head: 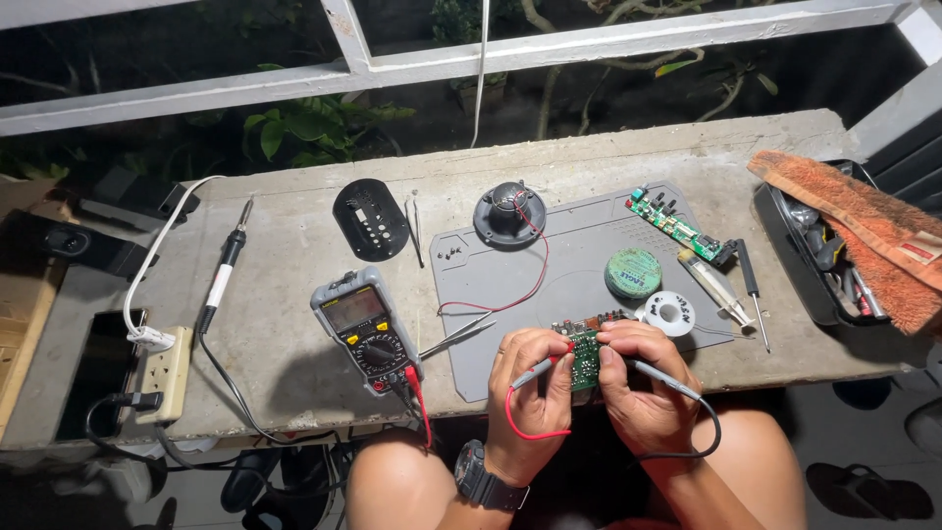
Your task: The person uses a multimeter to test a small green circuit board. They hold the board and touch the multimeter probes to various points on the board to check electrical readings.
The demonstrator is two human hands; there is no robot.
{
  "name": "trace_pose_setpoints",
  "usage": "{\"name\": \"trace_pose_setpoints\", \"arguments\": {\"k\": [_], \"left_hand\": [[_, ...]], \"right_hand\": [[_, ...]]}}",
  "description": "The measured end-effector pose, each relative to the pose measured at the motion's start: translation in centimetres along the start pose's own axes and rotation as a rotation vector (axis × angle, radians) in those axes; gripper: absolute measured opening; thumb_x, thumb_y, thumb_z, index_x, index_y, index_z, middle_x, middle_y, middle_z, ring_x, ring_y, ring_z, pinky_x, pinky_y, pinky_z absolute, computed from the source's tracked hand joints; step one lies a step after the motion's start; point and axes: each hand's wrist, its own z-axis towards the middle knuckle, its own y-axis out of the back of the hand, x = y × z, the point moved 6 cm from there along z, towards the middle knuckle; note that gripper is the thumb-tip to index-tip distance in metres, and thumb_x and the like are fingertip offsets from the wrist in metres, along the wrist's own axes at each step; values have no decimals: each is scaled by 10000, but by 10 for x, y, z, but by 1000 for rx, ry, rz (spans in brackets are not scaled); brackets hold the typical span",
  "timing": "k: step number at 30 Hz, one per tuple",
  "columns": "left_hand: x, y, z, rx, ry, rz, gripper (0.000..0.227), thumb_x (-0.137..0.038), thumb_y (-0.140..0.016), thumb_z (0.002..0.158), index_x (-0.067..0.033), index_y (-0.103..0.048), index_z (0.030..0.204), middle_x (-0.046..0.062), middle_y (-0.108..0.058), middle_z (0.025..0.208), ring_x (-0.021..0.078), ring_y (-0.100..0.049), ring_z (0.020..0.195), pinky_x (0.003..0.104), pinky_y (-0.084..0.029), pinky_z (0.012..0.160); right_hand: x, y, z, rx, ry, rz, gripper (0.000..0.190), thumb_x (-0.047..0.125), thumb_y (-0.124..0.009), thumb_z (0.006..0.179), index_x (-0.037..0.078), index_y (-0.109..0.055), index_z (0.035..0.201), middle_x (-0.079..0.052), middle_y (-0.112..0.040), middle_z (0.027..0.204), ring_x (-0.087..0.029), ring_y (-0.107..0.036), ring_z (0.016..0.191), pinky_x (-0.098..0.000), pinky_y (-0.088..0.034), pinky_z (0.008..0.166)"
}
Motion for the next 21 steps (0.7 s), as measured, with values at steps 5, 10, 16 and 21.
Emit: {"name": "trace_pose_setpoints", "arguments": {"k": [5, 10, 16, 21], "left_hand": [[-1, 0, 0, 1, -5, -2, 50, -84, -656, 1169, -43, -661, 1197, 123, -760, 1152, 321, -752, 1058, 452, -613, 1028], [0, 0, 0, -1, -9, -1, 52, -85, -655, 1170, -44, -659, 1201, 124, -760, 1151, 320, -752, 1052, 451, -614, 1019], [-3, 0, 1, -2, -14, 6, 54, -89, -653, 1172, -42, -661, 1198, 124, -758, 1151, 321, -749, 1048, 450, -612, 1018], [-6, 3, 4, -14, -17, 11, 75, -98, -654, 1173, -26, -664, 1194, 153, -755, 1142, 343, -757, 1038, 464, -615, 1015]], "right_hand": [[2, 0, 1, -1, 6, -10, 56, -7, -711, 1095, 2, -673, 1134, -161, -808, 1109, -363, -832, 1121, -457, -691, 1108], [0, 0, 0, -1, 10, -9, 53, -13, -707, 1092, 0, -672, 1128, -167, -804, 1110, -367, -827, 1116, -463, -688, 1112], [1, 1, 0, 1, 11, -10, 54, -10, -705, 1096, -5, -670, 1136, -171, -803, 1111, -373, -827, 1118, -467, -688, 1112], [3, 0, 1, 6, 25, 22, 37, -29, -696, 1095, -27, -673, 1125, -195, -795, 1105, -384, -819, 1109, -476, -683, 1119]]}}
